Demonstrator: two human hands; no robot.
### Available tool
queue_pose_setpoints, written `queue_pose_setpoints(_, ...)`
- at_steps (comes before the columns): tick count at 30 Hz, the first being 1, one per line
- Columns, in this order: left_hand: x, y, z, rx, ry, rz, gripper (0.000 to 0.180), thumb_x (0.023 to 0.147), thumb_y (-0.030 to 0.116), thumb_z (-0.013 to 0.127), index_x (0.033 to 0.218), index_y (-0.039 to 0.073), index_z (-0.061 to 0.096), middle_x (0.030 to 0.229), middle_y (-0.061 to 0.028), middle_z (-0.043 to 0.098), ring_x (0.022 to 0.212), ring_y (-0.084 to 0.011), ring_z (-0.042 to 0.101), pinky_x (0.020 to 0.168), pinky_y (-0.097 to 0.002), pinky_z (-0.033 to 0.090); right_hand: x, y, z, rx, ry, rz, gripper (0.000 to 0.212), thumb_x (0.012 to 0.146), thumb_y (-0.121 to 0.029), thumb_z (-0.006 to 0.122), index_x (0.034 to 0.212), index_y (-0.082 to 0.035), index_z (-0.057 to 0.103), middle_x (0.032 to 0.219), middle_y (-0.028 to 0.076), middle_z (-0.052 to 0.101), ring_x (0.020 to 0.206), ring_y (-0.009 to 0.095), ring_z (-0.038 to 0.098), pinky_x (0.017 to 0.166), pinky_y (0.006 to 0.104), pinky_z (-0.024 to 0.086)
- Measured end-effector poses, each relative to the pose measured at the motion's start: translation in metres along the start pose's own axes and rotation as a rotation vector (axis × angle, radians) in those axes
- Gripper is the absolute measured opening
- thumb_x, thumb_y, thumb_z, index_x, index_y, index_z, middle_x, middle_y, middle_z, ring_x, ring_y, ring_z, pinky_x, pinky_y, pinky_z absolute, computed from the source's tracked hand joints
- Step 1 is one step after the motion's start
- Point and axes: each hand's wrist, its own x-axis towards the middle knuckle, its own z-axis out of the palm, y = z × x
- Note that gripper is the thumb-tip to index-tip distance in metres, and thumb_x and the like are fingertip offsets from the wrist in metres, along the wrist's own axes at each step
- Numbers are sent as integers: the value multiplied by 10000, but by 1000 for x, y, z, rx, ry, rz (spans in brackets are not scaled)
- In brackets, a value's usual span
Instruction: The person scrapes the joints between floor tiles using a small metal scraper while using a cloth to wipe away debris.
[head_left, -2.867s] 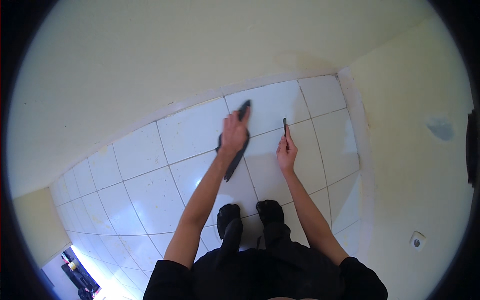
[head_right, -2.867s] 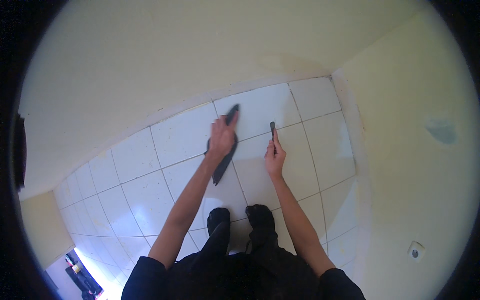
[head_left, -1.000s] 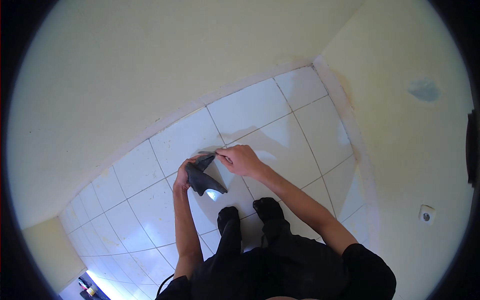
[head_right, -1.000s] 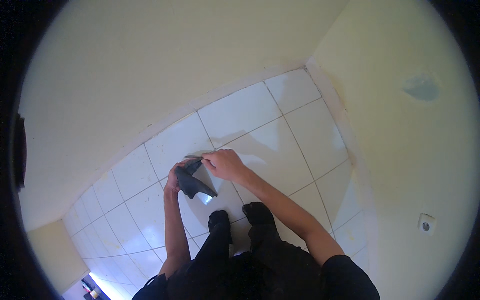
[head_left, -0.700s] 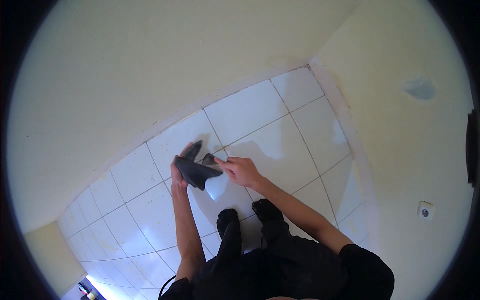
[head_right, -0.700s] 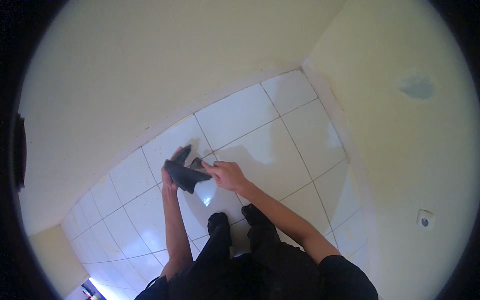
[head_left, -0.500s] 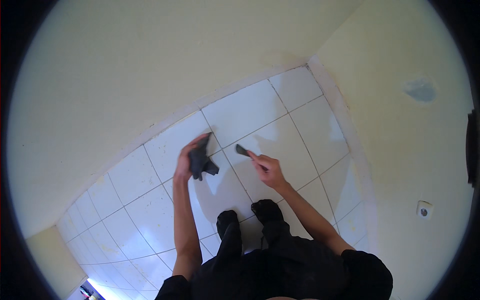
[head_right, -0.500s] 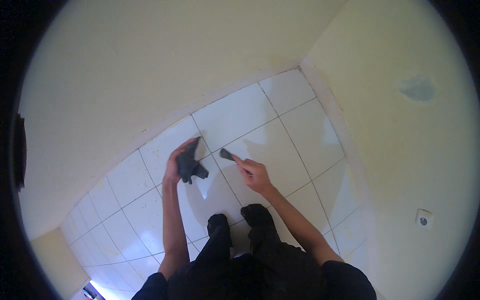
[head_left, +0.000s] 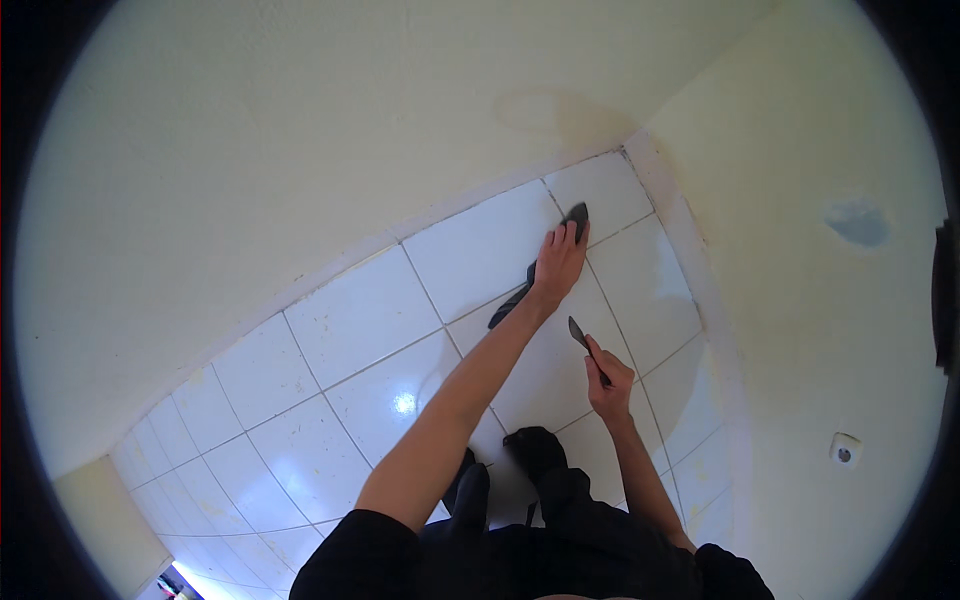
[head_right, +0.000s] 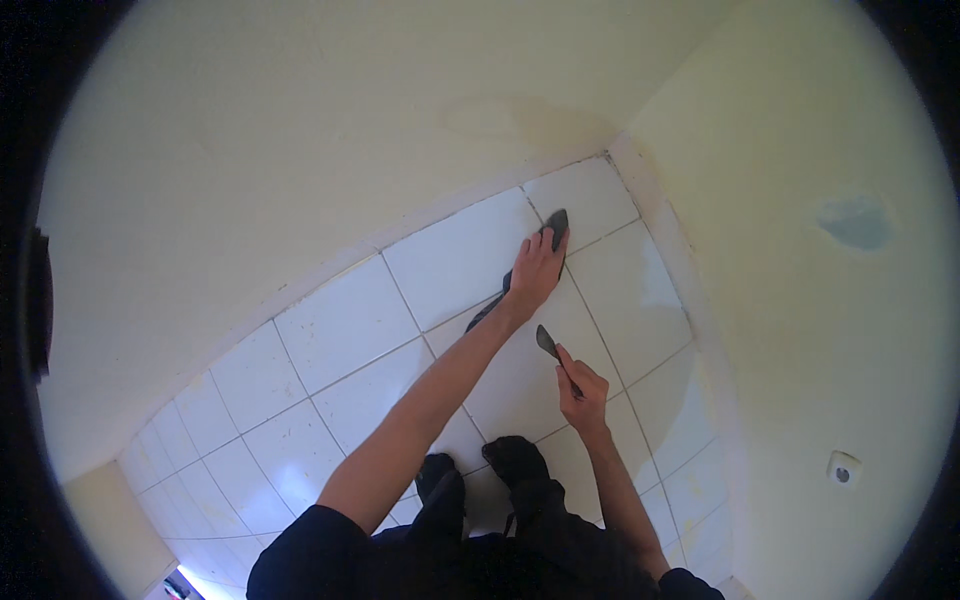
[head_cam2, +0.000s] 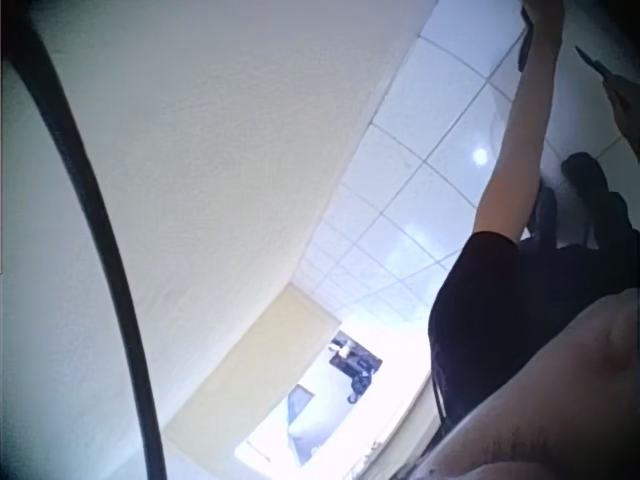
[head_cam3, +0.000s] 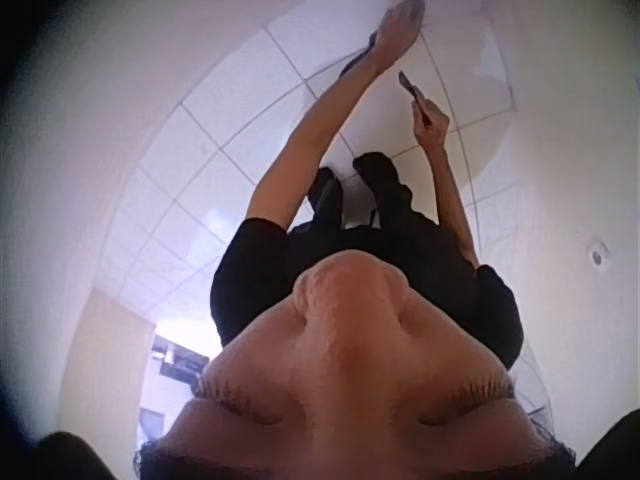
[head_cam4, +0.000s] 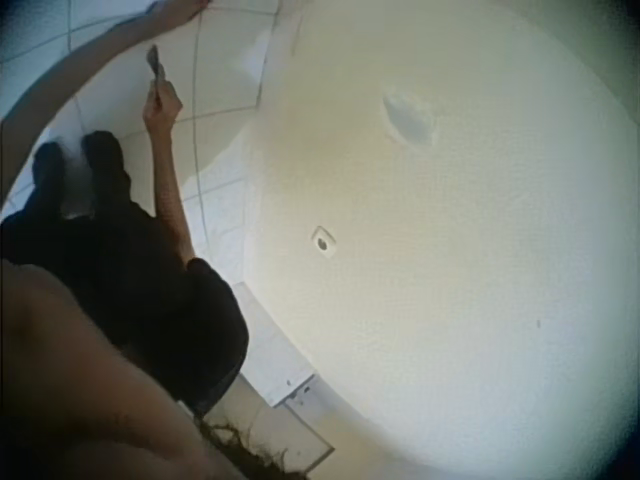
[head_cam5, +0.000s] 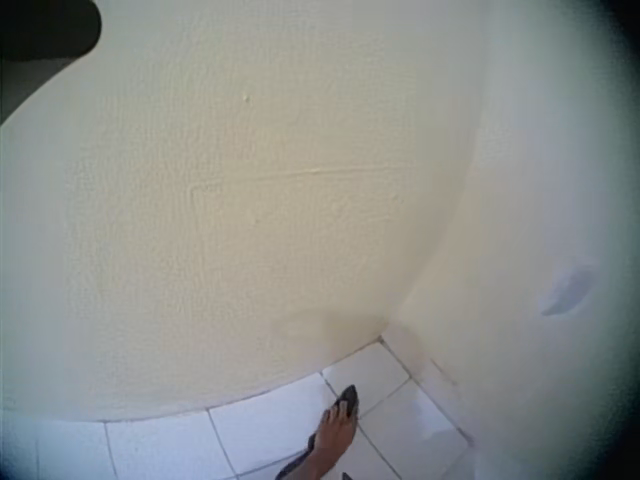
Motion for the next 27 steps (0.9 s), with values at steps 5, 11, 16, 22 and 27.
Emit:
queue_pose_setpoints(5, 10, -25, -4, 2, -26, -174, 589, 866, 127, 558, 1450, 83, 500, 1185, -127, 534, 1089, -267, 507, 919, -375, 419, 7, -7, 1, 2, -2, 33, 382, 874, 73, 645, 1248, 3, 675, 621, 40, 454, 508, 104, 380, 471, 265, 310)
queue_pose_setpoints(11, -19, -67, -36, -21, 14, -404, 657, 810, 103, 618, 1457, 106, 502, 1169, -151, 534, 1063, -297, 513, 893, -395, 415, 10, -2, 9, 27, -20, 41, 371, 882, 56, 646, 1248, 1, 674, 637, 50, 473, 525, 105, 394, 485, 261, 328)
queue_pose_setpoints(16, -69, -121, -71, 77, 31, -443, 660, 770, 83, 652, 1421, 115, 548, 1162, -164, 537, 1027, -312, 519, 868, -408, 418, 12, -4, 34, 68, -74, 82, 348, 907, 18, 638, 1253, -6, 671, 677, 74, 548, 562, 115, 453, 528, 260, 384)
queue_pose_setpoints(22, -147, -165, -105, 129, 33, -681, 687, 778, -7, 593, 1436, 184, 544, 1137, -178, 533, 1009, -342, 523, 874, -450, 424, 17, -8, 71, 145, -195, 151, 333, 942, -32, 628, 1273, -24, 662, 849, 126, 690, 622, 115, 543, 586, 253, 449)
queue_pose_setpoints(27, -188, -188, -119, 295, 135, -766, 604, 804, 51, 623, 1397, 158, 584, 1098, -145, 531, 997, -315, 512, 848, -427, 400, 36, -11, 102, 103, -355, -75, 385, 947, -21, 602, 1331, -43, 624, 742, 79, 579, 574, 147, 512, 547, 289, 432)
